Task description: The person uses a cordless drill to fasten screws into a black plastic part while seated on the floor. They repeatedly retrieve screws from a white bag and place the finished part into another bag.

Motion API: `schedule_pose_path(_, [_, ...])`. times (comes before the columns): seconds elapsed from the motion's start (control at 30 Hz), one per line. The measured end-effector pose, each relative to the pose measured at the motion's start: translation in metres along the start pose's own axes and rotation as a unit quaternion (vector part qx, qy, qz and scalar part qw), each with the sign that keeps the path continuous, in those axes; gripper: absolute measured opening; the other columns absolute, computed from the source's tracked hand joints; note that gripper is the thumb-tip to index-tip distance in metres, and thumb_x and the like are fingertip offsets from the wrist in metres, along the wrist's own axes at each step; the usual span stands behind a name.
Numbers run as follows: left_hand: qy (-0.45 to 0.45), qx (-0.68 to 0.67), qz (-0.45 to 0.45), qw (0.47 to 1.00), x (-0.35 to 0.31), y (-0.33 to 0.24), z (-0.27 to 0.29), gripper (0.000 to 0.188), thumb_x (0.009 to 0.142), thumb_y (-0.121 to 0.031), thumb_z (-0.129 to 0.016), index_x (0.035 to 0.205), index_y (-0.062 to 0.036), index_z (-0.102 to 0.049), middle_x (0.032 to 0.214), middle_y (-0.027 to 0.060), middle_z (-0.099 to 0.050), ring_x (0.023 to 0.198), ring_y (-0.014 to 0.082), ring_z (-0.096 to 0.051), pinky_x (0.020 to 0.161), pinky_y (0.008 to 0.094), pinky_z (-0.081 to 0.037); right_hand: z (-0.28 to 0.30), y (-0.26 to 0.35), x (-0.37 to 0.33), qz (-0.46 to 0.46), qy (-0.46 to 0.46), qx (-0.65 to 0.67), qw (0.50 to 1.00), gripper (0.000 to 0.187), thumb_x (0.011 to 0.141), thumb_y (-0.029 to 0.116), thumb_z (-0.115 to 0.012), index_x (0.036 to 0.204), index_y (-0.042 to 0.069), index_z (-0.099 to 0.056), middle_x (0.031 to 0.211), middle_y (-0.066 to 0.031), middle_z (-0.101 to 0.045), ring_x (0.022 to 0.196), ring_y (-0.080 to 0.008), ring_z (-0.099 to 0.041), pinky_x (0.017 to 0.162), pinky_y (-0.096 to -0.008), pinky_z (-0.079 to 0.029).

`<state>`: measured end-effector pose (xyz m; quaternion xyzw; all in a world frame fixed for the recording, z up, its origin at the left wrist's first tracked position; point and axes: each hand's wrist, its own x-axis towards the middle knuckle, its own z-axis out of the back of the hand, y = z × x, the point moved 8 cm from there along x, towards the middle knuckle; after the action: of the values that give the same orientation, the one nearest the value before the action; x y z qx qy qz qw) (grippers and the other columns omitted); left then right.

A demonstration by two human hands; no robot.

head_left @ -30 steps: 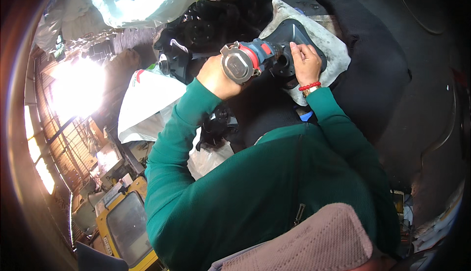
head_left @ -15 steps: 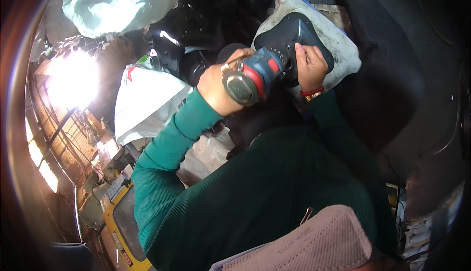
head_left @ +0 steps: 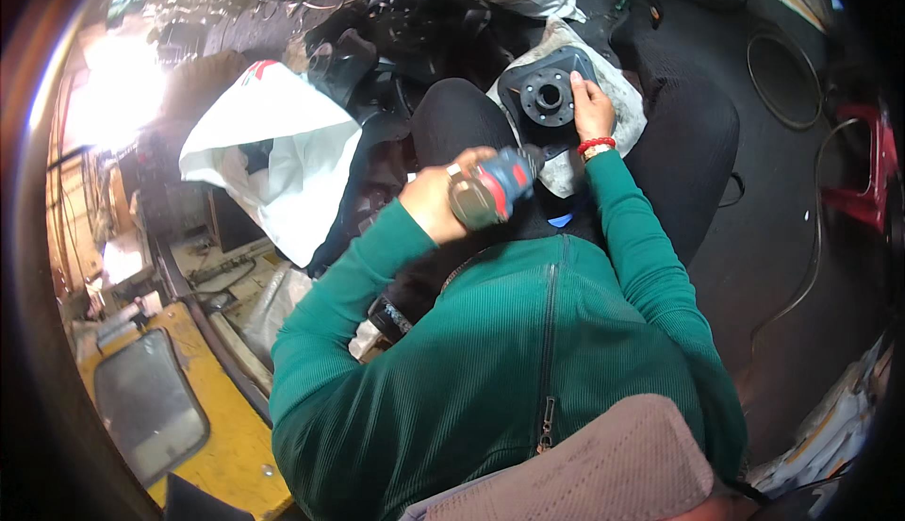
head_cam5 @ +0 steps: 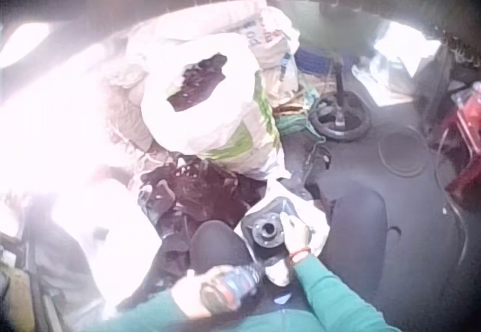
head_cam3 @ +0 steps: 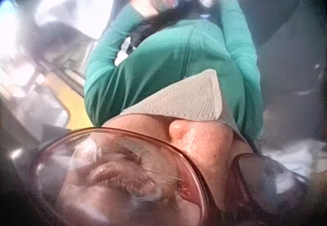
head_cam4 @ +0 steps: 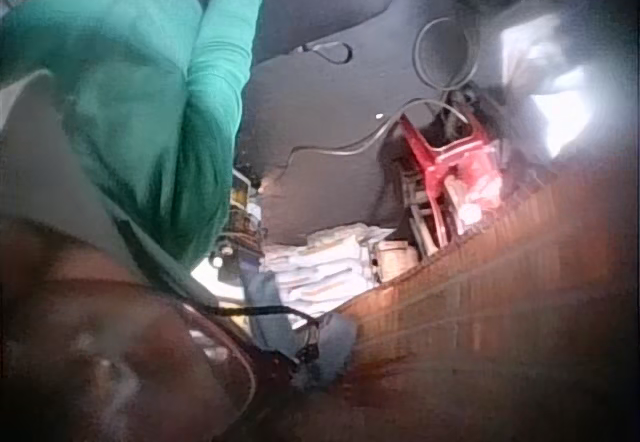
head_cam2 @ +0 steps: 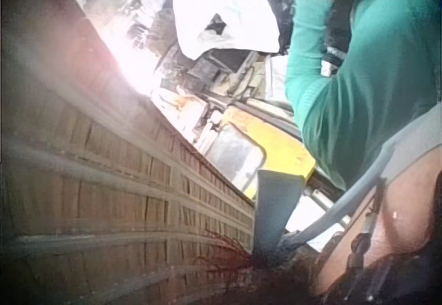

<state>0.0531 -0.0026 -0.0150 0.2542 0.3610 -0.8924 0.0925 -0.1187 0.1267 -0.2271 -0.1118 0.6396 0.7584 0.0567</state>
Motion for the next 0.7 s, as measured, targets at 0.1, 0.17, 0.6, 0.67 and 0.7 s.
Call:
schedule_pose_path(0.1, [0.038, 0.035, 0.057, 0.997, -0.037, 0.016, -0.046, 0.071, 0.074, -0.019, -0.073, 0.136, -0.0098, -0.04, 0.119, 0.0166, -0.059, 0.103, 0.0322, -0.062, 0.09, 0.039, -0.05, 0.002, -0.015, 0.003, -0.016, 0.013, 0.028, 0.999, 0.045, 0.086, 0.046, -0.064, 0.08, 0.002, -0.069, 0.066, -0.0069, -0.065, 0.063, -0.0129, -0.056, 0.064, -0.0305, -0.045])
schedule_pose_path(0.17, [0.071, 0.052, 0.07, 0.994, -0.055, 0.042, -0.075, 0.077, 0.073, -0.017, -0.071, 0.141, -0.0111, -0.036, 0.125, 0.0164, -0.056, 0.109, 0.0346, -0.058, 0.095, 0.0407, -0.046, 0.002, -0.013, 0.002, -0.002, 0.016, 0.059, 0.998, 0.044, 0.087, 0.043, -0.065, 0.078, 0.001, -0.068, 0.063, -0.0009, -0.06, 0.063, -0.0087, -0.05, 0.061, -0.0276, -0.042])
schedule_pose_path(0.6, [-0.336, -0.535, -0.132, 0.764, -0.031, 0.066, 0.028, 0.043, 0.077, -0.023, -0.079, 0.111, -0.0022, -0.064, 0.102, 0.0029, -0.067, 0.095, 0.0103, -0.058, 0.086, 0.0298, -0.047, -0.053, 0.144, -0.076, -0.067, 0.198, 0.333, 0.919, 0.028, 0.096, 0.026, -0.055, 0.106, 0.001, -0.065, 0.074, 0.002, -0.063, 0.062, -0.0068, -0.059, 0.056, -0.0208, -0.048])
schedule_pose_path(0.67, [-0.431, -0.446, -0.076, 0.781, -0.057, 0.075, 0.063, 0.026, 0.078, -0.021, -0.077, 0.094, -0.0012, -0.07, 0.087, 0.0025, -0.069, 0.075, 0.0096, -0.061, 0.069, 0.0289, -0.051, -0.068, 0.142, -0.072, 0.032, 0.342, 0.193, 0.919, 0.03, 0.096, 0.027, -0.056, 0.111, 0.002, -0.065, 0.063, 0.0108, -0.047, 0.049, 0.0014, -0.039, 0.042, -0.0164, -0.03])
schedule_pose_path(0.7, [-0.466, -0.391, -0.064, 0.791, -0.063, 0.097, 0.076, 0.028, 0.078, -0.023, -0.077, 0.092, -0.0006, -0.07, 0.083, 0.004, -0.07, 0.071, 0.0097, -0.061, 0.066, 0.0306, -0.051, -0.065, 0.145, -0.081, 0.02, 0.286, 0.164, 0.944, 0.029, 0.096, 0.027, -0.057, 0.111, 0.004, -0.066, 0.06, 0.0133, -0.033, 0.046, 0.0021, -0.023, 0.04, -0.0184, -0.015])
